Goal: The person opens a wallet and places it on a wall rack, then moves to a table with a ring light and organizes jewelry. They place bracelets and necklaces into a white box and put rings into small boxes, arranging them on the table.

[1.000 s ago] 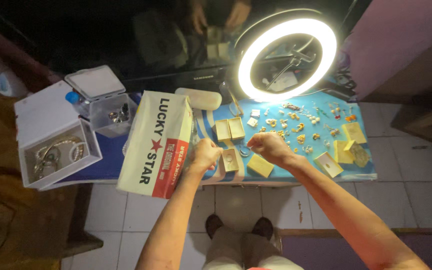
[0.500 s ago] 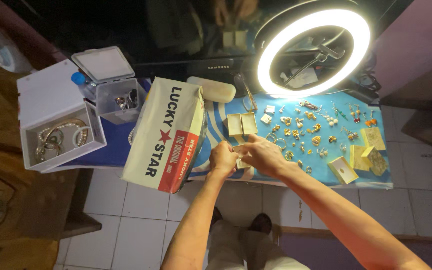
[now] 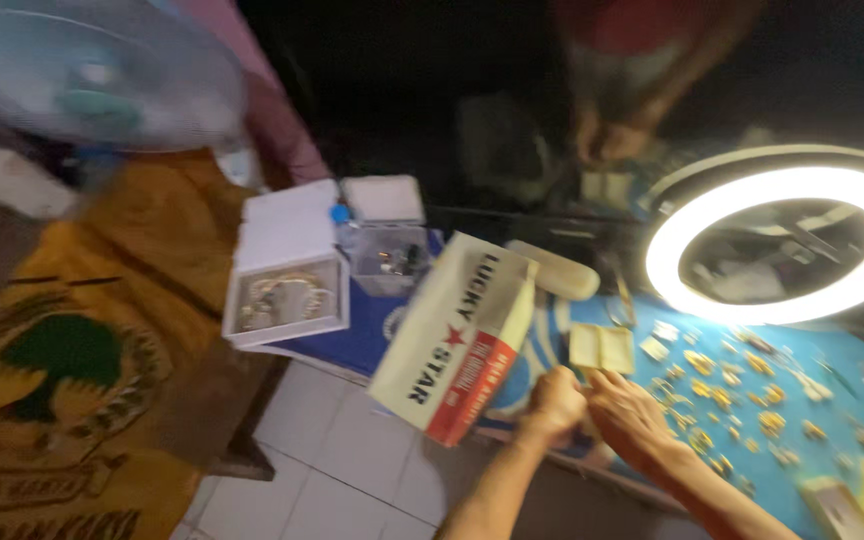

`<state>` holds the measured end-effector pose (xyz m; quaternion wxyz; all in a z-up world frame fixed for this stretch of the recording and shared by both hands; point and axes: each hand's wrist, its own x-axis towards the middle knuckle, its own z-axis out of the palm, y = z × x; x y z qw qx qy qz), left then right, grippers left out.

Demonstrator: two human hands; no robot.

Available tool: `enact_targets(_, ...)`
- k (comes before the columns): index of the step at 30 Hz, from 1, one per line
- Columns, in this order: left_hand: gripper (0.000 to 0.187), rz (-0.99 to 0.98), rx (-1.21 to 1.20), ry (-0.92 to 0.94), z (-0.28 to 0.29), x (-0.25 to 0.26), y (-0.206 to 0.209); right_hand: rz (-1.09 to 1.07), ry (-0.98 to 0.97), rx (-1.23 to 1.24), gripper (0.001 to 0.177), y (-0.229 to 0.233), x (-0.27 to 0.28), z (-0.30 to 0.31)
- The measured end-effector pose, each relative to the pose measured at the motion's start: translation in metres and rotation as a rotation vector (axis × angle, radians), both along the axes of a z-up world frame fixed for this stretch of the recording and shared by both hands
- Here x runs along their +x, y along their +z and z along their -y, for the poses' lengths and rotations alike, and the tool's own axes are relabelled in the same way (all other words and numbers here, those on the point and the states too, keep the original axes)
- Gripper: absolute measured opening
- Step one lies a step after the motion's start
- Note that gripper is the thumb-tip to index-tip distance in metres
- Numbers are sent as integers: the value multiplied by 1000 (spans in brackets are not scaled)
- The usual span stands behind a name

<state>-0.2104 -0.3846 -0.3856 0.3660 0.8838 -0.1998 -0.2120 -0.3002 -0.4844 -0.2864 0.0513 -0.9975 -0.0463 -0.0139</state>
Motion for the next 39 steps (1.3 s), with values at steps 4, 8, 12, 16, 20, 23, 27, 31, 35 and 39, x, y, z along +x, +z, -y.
enact_targets(4, 15, -75, -28, 39, 3, 10, -4, -151, -9, -61, 13, 2, 1, 3)
enact_targets(8, 19, -50, -28, 18, -2, 11, -5, -140, 56, -92, 17, 7, 6, -4)
enact_targets(12, 21, -37, -19, -21, -4, 6, -3, -109, 42, -48, 20, 9, 8, -7)
enact_targets(16, 22, -72, -19, 22, -9, 6, 6, -175, -43, -33, 28, 2, 10, -4)
enact_targets(20, 23, -18, -61, 34, -18, 5, 16, -102, 35, -130, 13, -9, 5, 4)
enact_targets(23, 24, -27, -71, 58, -21, 7, 24, -143, -16, -132, 11, -13, 7, 9)
enact_targets(27, 22, 18, -75, 109, -16, 8, 33, -110, -209, 195, 17, -19, 4, 19)
enact_targets(31, 18, 65, -131, 100, -8, 12, 38, -151, -304, 509, 24, -30, 8, 42)
enact_targets(35, 19, -101, -298, 24, -7, 7, 51, -207, -436, 1198, 24, -25, -4, 55)
enact_targets(39, 24, -836, -698, 72, 5, 2, 63, -249, -426, 1368, 23, -6, -7, 53)
